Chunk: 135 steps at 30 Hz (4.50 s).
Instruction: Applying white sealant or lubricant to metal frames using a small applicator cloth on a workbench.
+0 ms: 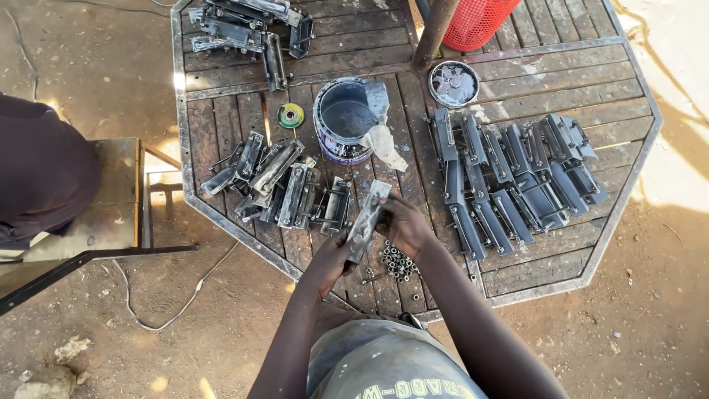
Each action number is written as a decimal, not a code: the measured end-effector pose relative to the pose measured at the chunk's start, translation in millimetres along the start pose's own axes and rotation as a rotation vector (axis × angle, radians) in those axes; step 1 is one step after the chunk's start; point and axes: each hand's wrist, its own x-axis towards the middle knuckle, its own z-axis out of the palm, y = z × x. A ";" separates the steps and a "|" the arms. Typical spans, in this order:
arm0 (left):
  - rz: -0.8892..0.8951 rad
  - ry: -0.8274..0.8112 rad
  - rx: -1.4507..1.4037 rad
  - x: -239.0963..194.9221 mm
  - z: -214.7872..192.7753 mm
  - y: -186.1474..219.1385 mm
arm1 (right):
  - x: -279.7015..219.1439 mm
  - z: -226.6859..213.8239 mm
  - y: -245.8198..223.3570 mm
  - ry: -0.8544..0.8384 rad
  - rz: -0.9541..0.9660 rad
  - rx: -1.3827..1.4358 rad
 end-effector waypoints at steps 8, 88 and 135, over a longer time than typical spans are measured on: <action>0.022 -0.139 0.141 0.9 2.4 -8.6 | 27.0 -24.6 7.0 0.093 0.003 -0.094; -0.117 0.416 0.571 37.2 -52.7 30.2 | 138.5 95.8 -176.1 -0.113 -0.420 -1.565; 0.345 0.346 0.147 67.0 -89.2 32.0 | 97.8 64.5 -159.3 0.045 -0.438 -0.538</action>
